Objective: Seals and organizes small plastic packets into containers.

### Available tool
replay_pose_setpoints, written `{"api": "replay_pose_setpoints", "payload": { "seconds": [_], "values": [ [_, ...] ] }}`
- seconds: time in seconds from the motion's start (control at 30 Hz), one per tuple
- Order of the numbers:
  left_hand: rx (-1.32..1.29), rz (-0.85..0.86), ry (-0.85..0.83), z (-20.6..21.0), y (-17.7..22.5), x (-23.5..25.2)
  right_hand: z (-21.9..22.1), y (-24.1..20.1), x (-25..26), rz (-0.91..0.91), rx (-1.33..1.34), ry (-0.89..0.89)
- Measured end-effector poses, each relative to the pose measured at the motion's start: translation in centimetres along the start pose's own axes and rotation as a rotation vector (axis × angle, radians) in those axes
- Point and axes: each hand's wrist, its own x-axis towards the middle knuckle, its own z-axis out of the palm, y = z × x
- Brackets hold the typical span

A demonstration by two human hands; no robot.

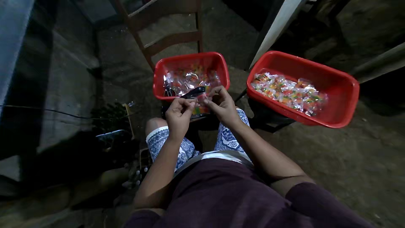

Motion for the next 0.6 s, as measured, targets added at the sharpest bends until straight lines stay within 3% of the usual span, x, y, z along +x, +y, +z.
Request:
{"api": "replay_pose_setpoints", "payload": {
  "seconds": [0.1, 0.37, 0.6],
  "values": [
    [0.082, 0.043, -0.052, -0.6, 0.4, 0.1, -0.4, -0.3, -0.2, -0.072, -0.100, -0.042],
    [0.238, 0.145, -0.145, -1.5, 1.3, 0.5, -1.0, -1.3, -0.2, -0.047, -0.198, -0.048],
    [0.437, 0.209, -0.122, -1.3, 1.4, 0.4, -0.8, -1.7, -0.5, -0.205, -0.468, -0.016]
  ]
}}
